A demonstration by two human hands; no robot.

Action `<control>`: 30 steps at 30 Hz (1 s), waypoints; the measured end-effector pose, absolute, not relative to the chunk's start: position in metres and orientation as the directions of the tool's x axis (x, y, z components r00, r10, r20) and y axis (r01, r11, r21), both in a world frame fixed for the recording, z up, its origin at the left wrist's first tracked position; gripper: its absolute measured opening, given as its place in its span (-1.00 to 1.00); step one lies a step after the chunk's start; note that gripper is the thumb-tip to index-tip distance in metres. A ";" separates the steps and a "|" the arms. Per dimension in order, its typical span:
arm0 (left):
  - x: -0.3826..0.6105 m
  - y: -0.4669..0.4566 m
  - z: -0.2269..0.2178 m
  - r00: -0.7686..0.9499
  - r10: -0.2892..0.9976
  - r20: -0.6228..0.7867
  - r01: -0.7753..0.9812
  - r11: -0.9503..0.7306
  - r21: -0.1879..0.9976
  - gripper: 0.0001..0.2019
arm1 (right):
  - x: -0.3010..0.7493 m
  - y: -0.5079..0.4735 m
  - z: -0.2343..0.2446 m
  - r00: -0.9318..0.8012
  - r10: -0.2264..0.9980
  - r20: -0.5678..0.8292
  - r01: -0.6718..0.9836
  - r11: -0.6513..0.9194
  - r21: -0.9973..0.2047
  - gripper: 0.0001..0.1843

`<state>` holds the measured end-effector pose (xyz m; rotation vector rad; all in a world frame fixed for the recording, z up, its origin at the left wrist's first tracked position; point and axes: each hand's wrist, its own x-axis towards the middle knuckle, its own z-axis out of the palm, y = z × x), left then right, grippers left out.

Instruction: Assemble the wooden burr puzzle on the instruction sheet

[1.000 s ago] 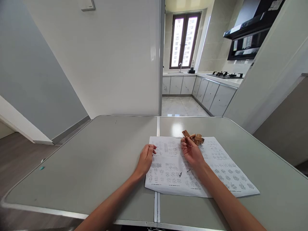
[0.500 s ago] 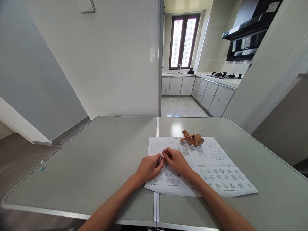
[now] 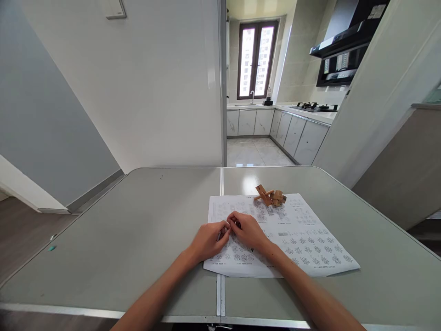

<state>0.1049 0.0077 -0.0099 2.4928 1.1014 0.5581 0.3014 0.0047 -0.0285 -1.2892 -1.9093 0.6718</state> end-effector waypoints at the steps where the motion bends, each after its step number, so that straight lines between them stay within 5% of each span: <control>1: 0.105 0.008 -0.010 0.619 0.757 0.210 0.616 -0.633 0.469 -0.84 | 0.301 0.005 -0.029 -0.237 0.930 0.279 0.555 0.366 -0.747 -0.79; 30: 0.105 0.009 -0.008 0.628 0.754 0.194 0.625 -0.637 0.452 -0.83 | 0.301 0.003 -0.024 -0.250 0.928 0.275 0.573 0.371 -0.731 -0.77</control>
